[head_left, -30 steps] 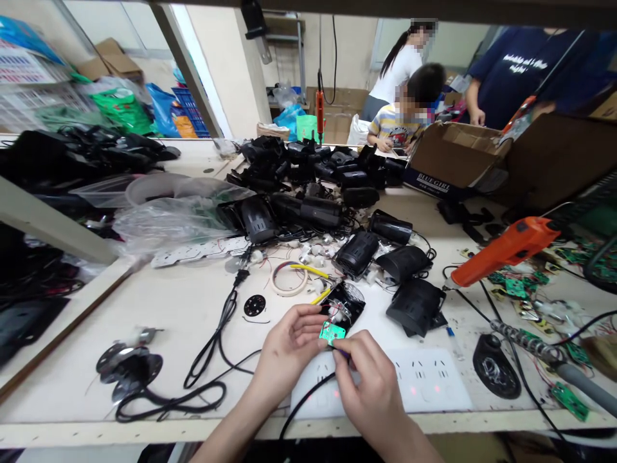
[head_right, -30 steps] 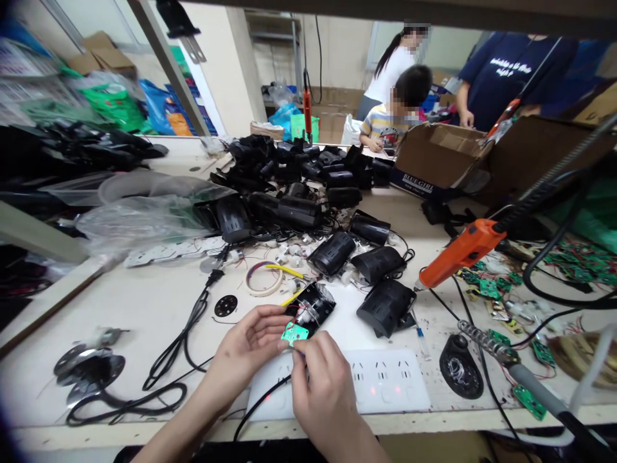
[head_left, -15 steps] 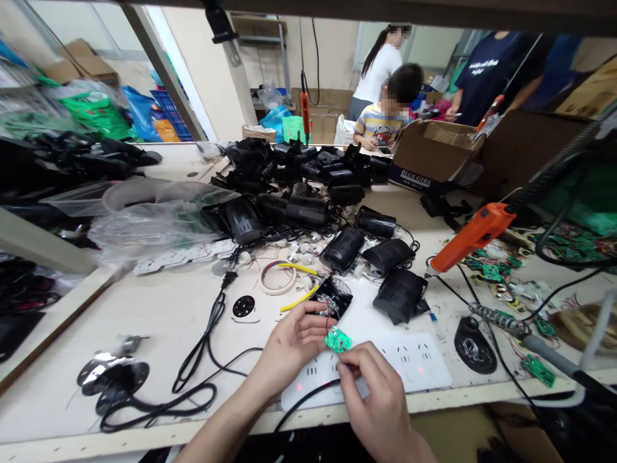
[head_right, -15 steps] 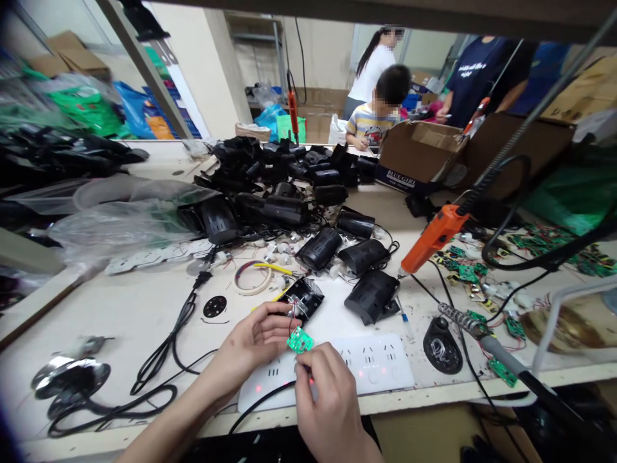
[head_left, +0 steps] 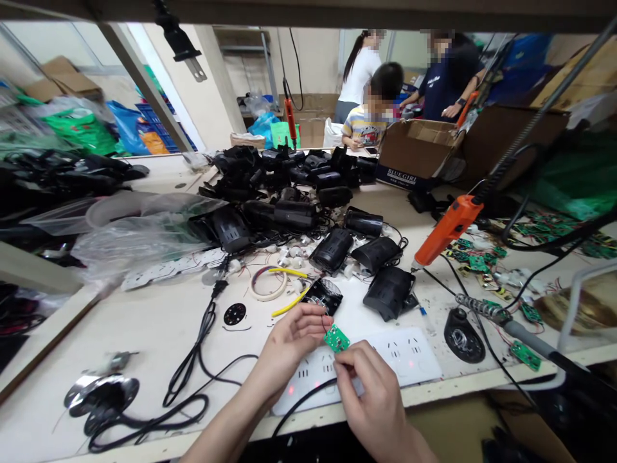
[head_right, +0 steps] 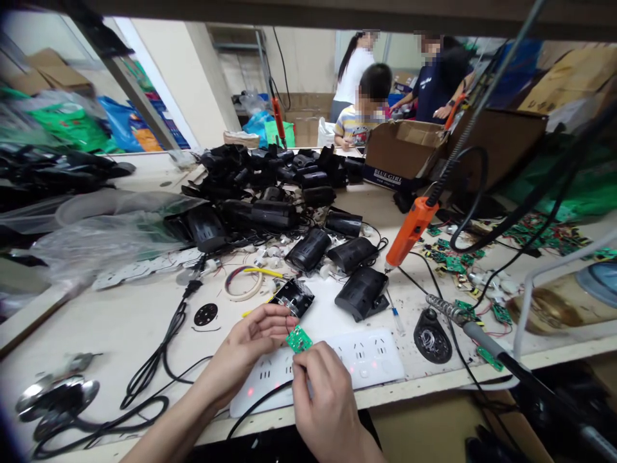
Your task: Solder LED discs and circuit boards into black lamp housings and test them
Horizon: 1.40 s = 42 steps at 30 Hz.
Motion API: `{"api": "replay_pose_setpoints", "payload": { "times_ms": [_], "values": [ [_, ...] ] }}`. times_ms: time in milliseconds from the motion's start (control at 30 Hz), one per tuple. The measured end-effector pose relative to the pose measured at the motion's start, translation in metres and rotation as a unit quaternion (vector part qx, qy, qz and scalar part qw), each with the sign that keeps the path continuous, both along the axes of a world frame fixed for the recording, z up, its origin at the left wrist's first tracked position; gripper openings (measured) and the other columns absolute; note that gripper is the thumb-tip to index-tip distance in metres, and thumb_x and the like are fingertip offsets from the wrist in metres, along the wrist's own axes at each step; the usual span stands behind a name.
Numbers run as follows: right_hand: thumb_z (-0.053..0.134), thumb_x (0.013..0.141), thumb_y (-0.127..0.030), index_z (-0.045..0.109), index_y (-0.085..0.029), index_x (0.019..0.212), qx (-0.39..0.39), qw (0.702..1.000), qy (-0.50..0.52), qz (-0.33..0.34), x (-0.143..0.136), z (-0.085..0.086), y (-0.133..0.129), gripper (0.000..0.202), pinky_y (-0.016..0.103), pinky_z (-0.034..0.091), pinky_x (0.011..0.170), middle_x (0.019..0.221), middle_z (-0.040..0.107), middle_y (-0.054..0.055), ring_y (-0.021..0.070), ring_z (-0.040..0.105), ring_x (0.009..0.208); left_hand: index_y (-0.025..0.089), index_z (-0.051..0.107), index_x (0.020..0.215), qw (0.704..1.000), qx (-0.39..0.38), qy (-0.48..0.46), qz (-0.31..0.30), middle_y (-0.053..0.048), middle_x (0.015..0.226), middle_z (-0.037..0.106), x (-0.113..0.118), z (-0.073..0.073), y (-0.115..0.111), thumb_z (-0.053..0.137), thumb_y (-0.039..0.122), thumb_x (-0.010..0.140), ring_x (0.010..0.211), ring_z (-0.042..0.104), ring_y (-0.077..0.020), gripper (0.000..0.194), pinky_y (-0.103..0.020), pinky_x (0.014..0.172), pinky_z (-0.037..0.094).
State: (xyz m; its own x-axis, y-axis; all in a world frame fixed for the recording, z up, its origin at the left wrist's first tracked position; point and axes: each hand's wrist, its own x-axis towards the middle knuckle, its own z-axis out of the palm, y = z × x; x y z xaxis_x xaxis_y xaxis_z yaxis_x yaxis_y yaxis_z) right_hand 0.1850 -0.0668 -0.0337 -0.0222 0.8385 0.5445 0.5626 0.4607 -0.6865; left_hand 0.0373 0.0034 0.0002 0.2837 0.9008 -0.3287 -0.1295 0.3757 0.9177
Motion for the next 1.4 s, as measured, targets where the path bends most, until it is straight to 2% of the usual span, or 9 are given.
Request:
{"api": "replay_pose_setpoints", "payload": {
  "times_ms": [233,467,633,1067,1400],
  "values": [
    [0.044,0.091,-0.002,0.054,-0.018,0.088,0.005,1.0,-0.001,0.012,-0.0008,-0.0006,0.0002,0.02,0.027,0.046,0.063,0.077,0.055,0.003,0.0164,0.055,0.07,0.015,0.063,0.098,1.0,-0.009,-0.026,0.012,-0.009,0.099,0.073,0.0,0.0024,-0.0011,0.065,0.01,0.058,0.093,0.067,-0.0205,0.041,-0.035,0.089,0.052],
    [0.044,0.09,-0.002,0.055,-0.018,0.09,0.011,1.0,-0.001,0.009,-0.0001,0.0025,0.001,0.02,0.027,0.048,0.064,0.078,0.056,0.004,0.0168,0.057,0.071,0.014,0.065,0.096,0.999,0.001,-0.005,0.036,-0.01,0.096,0.073,0.0012,0.0017,-0.0005,0.078,0.023,0.064,0.09,0.068,-0.0205,0.036,-0.035,0.086,0.053],
    [0.045,0.09,-0.002,0.056,-0.018,0.09,0.021,1.0,-0.003,0.005,0.0005,0.0072,0.0002,0.02,0.027,0.048,0.063,0.077,0.057,0.004,0.0167,0.057,0.071,0.014,0.066,0.093,0.999,-0.002,-0.003,0.046,-0.009,0.092,0.073,0.0028,0.0004,0.001,0.08,0.021,0.059,0.082,0.068,-0.0187,0.037,-0.034,0.082,0.054],
    [0.046,0.091,-0.002,0.056,-0.018,0.09,0.025,1.0,0.002,0.006,0.0028,0.0078,-0.0009,0.019,0.026,0.048,0.064,0.077,0.057,0.003,0.0165,0.058,0.071,0.013,0.066,0.092,0.998,-0.01,-0.011,0.058,-0.007,0.089,0.072,0.0043,0.0002,-0.0018,0.079,0.019,0.058,0.081,0.065,-0.0163,0.037,-0.029,0.078,0.052],
    [0.045,0.093,-0.003,0.055,-0.018,0.089,0.007,1.0,0.011,0.009,0.0072,-0.0018,0.0016,0.018,0.024,0.044,0.064,0.078,0.055,0.002,0.0141,0.055,0.072,0.013,0.066,0.089,0.997,0.014,0.02,0.07,-0.005,0.087,0.072,0.0084,-0.003,-0.0015,0.076,0.017,0.058,0.074,0.064,-0.0137,0.033,-0.026,0.074,0.052]
  ]
}}
